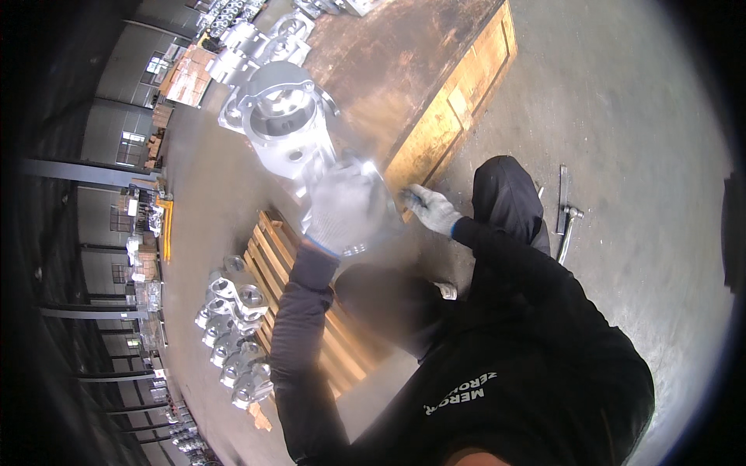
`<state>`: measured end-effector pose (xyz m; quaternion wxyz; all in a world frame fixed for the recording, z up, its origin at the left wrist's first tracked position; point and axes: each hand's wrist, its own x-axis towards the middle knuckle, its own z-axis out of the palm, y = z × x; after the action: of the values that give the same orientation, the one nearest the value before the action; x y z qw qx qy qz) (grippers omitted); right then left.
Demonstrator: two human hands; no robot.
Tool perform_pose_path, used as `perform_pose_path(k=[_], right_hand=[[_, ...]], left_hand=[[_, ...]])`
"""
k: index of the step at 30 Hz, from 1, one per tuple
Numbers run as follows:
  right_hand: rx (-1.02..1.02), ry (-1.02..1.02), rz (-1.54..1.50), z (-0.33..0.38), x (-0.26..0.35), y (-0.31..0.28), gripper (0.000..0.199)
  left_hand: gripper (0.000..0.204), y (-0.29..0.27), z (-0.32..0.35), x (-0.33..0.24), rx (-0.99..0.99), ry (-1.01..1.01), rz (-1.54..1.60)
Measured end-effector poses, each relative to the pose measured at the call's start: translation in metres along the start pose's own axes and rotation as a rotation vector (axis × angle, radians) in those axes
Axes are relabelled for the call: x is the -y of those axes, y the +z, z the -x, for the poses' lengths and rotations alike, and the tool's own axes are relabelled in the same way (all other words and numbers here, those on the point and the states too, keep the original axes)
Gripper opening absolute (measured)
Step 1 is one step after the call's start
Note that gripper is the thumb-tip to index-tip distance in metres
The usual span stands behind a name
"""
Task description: The person uses a metal file to deburr the edges of a large machined metal part on a wooden workbench. They repeatedly reposition the part and file different edges and surfaces, then place the part back on the workbench.
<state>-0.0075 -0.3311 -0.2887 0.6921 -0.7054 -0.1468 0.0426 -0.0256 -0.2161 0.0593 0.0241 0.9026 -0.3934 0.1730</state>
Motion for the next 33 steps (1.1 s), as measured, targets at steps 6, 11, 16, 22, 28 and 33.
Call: perform_pose_path(k=[6,11,16,22,28,33], right_hand=[[0.054,0.287,-0.064,-0.008,0.047,0.009,0.047],[0.01,0.173,-0.009,-0.022,0.05,0.005,0.041],[0.02,0.056,-0.005,-0.034,0.03,0.017,0.039],[-0.153,0.13,0.014,-0.026,0.055,0.022,0.029],[-0.14,0.061,0.004,-0.019,0.08,0.014,0.027],[-0.172,0.028,0.083,-0.027,0.079,0.017,0.029]], left_hand=[[0.012,-0.009,0.002,-0.002,0.015,-0.02,0.042],[0.031,-0.014,0.011,0.003,-0.018,-0.036,0.164],[0.027,-0.004,0.013,-0.001,-0.067,-0.044,0.124],[0.02,-0.003,0.015,-0.005,-0.047,-0.102,0.146],[0.022,0.0,0.016,-0.005,-0.048,-0.123,0.159],[0.021,-0.001,0.015,-0.006,-0.057,-0.122,0.166]])
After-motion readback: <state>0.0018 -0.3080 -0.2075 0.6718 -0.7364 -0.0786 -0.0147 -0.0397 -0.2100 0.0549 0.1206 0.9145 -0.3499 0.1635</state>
